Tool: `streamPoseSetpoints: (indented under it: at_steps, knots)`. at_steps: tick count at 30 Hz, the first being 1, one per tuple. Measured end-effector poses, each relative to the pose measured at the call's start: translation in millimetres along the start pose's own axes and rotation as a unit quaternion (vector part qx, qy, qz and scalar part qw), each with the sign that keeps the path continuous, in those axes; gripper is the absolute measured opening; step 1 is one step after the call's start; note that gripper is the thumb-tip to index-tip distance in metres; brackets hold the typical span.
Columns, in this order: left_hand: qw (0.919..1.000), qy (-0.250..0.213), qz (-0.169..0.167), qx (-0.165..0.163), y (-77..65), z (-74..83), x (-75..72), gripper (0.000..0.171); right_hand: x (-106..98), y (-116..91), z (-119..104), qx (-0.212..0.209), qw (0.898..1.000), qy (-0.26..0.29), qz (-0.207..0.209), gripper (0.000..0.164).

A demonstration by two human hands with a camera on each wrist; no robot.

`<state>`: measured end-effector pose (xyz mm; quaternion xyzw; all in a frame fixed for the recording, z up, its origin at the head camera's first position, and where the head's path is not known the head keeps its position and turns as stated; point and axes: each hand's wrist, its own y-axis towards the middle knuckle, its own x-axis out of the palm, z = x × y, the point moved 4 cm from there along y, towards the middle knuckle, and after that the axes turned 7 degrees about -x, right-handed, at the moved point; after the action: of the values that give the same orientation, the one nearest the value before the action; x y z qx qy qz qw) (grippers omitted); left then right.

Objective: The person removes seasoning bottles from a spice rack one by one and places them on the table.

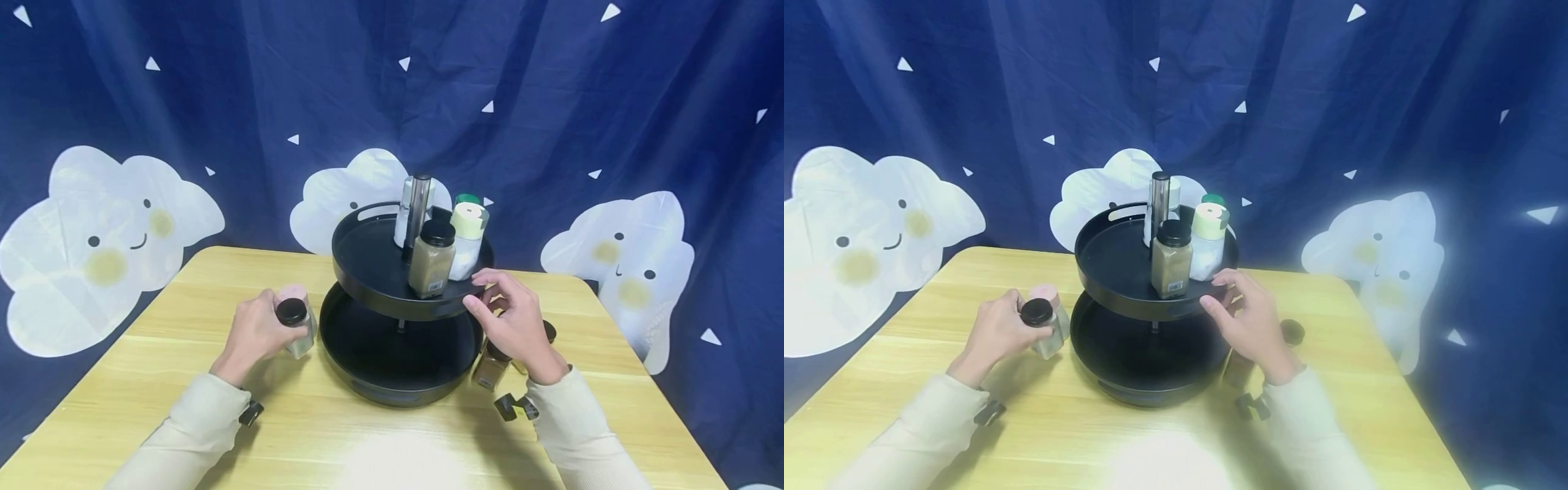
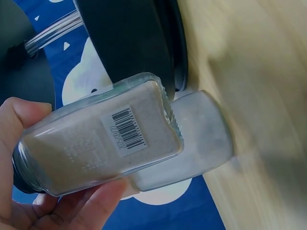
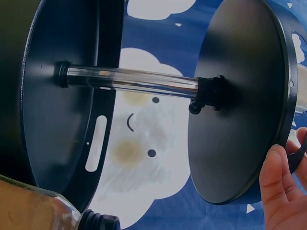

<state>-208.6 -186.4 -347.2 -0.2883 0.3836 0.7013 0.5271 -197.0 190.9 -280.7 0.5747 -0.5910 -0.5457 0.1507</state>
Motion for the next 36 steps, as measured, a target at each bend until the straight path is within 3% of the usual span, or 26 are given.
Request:
streamPoseSetpoints:
  at_steps: [21,36]
  knots:
    - [0.9993,-0.008,-0.015,0.032,-6.4,-7.0,16.5,0.057,1,1,-3,-0.004,1.0,0.012,0.015,0.027]
    - [0.9993,0.005,-0.019,0.031,-5.5,-13.7,27.1,0.053,1,1,-2,-0.009,1.0,0.008,0.016,0.027]
